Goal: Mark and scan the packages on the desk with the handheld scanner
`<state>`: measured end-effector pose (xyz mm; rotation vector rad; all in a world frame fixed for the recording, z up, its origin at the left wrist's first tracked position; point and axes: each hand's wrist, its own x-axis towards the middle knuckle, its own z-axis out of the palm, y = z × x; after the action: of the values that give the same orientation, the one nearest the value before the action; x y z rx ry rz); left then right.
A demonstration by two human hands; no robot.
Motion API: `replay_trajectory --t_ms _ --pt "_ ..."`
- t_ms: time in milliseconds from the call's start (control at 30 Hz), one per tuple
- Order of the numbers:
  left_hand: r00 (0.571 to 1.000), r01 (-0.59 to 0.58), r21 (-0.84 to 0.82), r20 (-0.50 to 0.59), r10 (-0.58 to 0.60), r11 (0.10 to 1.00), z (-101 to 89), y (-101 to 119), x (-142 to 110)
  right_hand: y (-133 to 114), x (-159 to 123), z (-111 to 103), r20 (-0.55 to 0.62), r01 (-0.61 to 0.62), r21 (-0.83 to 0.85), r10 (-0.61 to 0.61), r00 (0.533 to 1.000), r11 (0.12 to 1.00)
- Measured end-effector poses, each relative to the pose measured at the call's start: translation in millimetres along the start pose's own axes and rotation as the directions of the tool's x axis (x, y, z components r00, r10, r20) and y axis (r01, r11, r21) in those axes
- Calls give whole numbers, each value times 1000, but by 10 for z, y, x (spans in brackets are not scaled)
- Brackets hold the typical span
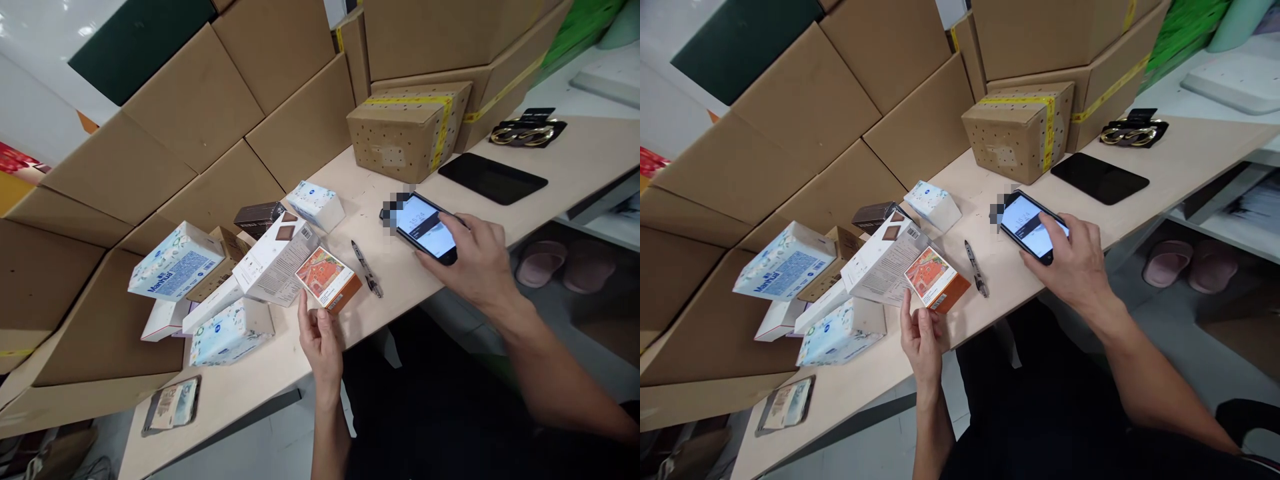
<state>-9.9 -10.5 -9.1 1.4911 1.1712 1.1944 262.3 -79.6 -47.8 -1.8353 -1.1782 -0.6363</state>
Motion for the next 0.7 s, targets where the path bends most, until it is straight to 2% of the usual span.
replay_trajectory --t_ms 200,333,400,467,533,600,700 --pt "995 -101 104 30 98 989 -30 -52 21 267 -18 46 90 21 -59 -15 996 998" --pt "991 -130 88 35 128 988 -23 -78 22 188 39 -1 160 -11 -105 28 987 994" --pt "993 -117 68 32 116 991 -16 -96 18 34 99 -51 193 -20 -160 51 980 987" --pt "995 -93 44 28 92 995 -11 -109 12 -183 159 -81 206 -10 -132 37 978 991" --pt "997 -65 38 32 64 997 -9 -112 10 -436 202 -69 232 44 22 -48 971 999" --pt "998 -41 56 44 38 998 -11 -99 12 -691 222 -14 304 72 174 -124 945 982" --pt "996 -49 90 84 42 995 -10 -52 24 -1014 229 111 399 76 289 -193 897 954"
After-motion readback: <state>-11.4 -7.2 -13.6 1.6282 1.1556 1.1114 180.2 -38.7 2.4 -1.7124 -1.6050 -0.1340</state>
